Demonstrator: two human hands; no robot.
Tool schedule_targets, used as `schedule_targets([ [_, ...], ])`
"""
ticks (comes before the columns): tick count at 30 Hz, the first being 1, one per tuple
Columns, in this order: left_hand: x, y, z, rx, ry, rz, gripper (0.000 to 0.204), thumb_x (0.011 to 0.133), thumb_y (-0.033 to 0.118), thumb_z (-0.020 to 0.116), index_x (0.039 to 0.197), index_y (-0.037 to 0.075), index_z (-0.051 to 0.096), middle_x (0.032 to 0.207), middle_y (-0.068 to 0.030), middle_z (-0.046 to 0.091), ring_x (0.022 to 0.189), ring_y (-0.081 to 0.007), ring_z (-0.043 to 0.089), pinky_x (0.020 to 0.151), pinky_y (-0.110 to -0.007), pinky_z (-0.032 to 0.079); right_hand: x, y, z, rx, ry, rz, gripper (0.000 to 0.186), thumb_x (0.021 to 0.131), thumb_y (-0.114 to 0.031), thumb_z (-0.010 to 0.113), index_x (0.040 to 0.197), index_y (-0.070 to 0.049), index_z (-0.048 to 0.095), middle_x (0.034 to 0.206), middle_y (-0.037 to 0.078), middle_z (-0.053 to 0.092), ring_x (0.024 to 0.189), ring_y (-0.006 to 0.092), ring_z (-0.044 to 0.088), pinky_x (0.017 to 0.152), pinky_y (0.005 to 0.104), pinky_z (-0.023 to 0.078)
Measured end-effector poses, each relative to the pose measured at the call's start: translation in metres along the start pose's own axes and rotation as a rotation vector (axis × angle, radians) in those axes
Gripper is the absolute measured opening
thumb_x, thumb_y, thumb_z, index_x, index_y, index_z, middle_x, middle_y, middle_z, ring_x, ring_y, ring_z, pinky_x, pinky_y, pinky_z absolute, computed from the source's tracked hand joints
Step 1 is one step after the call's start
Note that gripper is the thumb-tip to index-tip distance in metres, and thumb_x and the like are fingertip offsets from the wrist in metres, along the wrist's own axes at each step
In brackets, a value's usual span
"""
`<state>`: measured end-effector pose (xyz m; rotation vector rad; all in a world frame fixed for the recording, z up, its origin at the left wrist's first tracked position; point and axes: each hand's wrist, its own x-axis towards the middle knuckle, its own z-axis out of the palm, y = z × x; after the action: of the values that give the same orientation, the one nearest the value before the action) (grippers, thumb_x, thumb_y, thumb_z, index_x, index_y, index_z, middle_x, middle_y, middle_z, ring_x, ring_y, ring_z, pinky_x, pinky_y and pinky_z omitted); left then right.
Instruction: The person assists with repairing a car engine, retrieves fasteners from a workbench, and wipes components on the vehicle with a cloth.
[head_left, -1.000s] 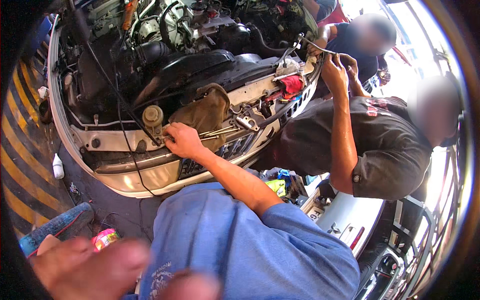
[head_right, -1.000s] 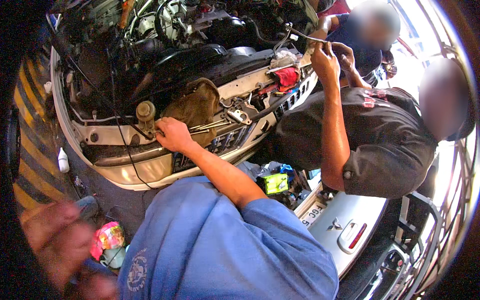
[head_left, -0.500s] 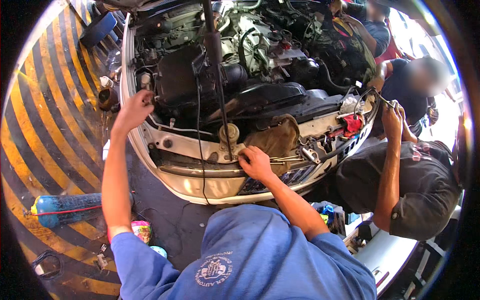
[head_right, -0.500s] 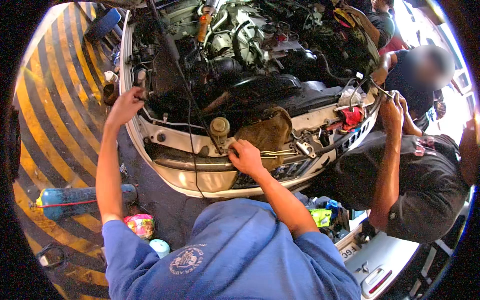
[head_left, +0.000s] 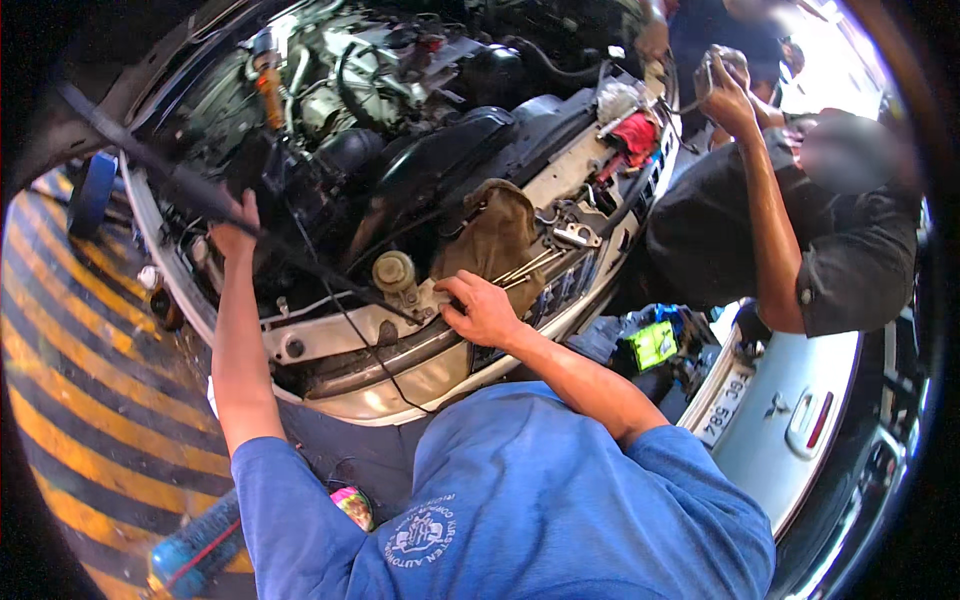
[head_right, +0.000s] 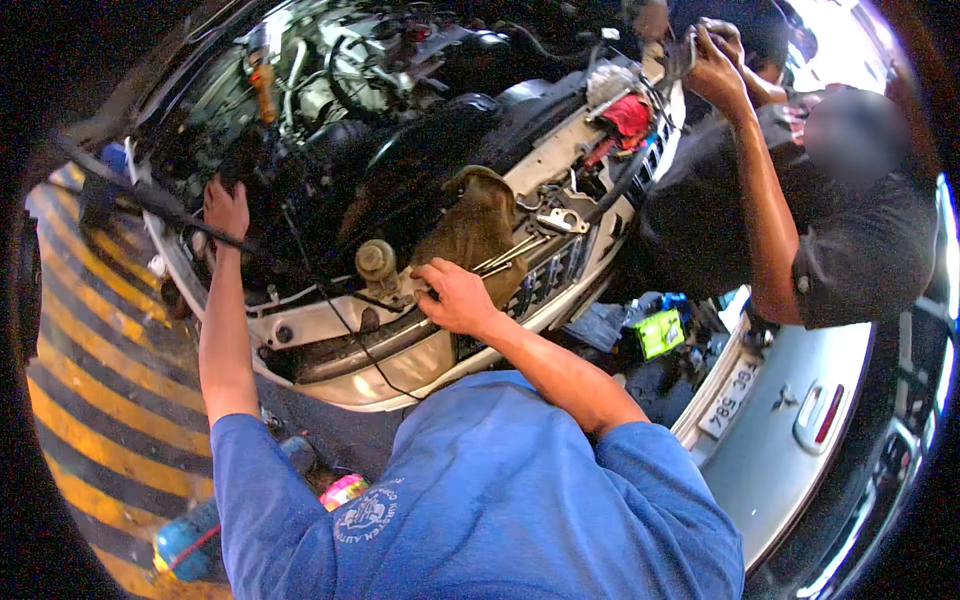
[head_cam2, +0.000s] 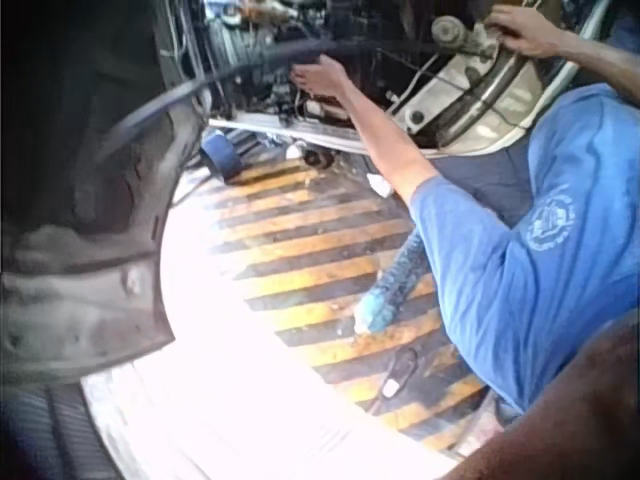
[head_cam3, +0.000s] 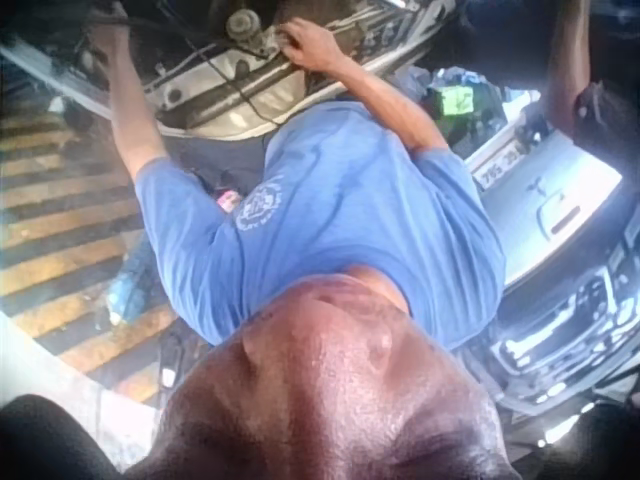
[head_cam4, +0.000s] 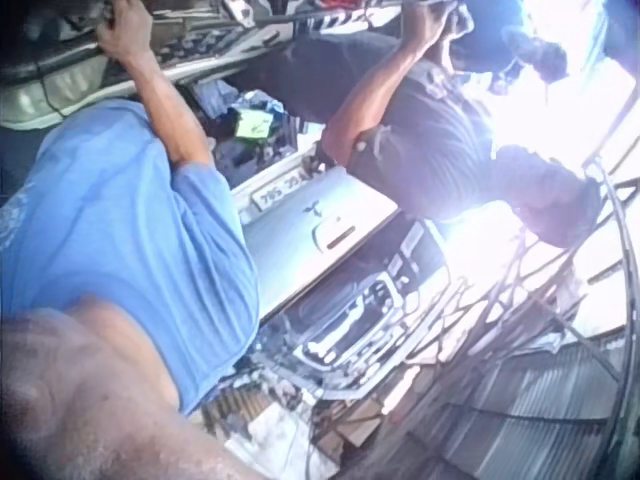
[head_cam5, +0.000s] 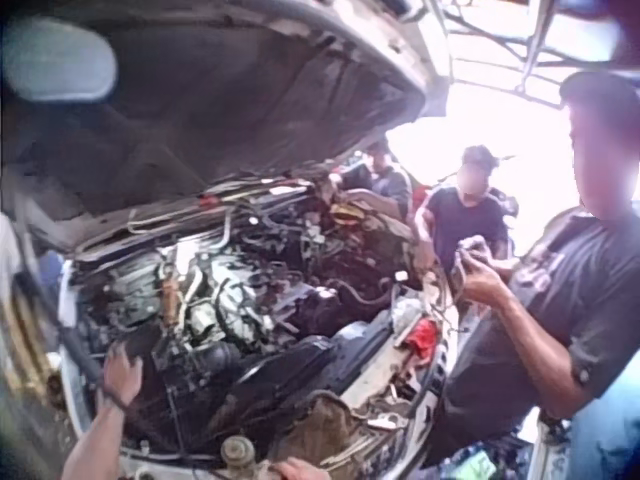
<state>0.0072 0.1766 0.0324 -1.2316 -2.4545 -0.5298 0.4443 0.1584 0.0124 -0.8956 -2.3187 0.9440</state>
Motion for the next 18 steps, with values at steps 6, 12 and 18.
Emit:
schedule_targets([
  [6,-0.012,0.009,0.028,0.197,-0.033,-0.07,0.057,0.092,0.042,0.044,0.136,0.008,0.038,0.142,-0.0146,0.038,0.133,-0.0326,0.033,0.108,-0.047,0.026,-0.005,0.01,-0.007,0.008,0.132,0.122,0.019,0.079,-0.019,0.06,0.093,-0.007,0.061,0.083,0.012,0.057,0.08,0.0326,0.059,0.068,0.0419,0.049],
  [12,-0.012,0.008,0.026,0.214,-0.101,-0.097,0.055,0.094,0.043,0.042,0.138,0.011,0.036,0.144,-0.0117,0.035,0.134,-0.0314,0.031,0.109,-0.046,0.026,-0.043,0.029,-0.012,0.059,0.198,0.327,0.016,0.078,-0.017,0.061,0.091,-0.006,0.062,0.082,0.012,0.058,0.076,0.0313,0.06,0.067,0.0393,0.049],
  [18,-0.011,0.011,0.025,0.258,-0.145,-0.13,0.055,0.095,0.043,0.039,0.14,0.012,0.035,0.145,-0.0114,0.033,0.134,-0.0303,0.03,0.109,-0.045,0.025,-0.054,0.093,-0.023,0.044,0.802,0.564,0.018,0.084,-0.013,0.058,0.098,-0.003,0.059,0.088,0.01,0.056,0.077,0.021,0.056,0.07,0.0316,0.046],
])
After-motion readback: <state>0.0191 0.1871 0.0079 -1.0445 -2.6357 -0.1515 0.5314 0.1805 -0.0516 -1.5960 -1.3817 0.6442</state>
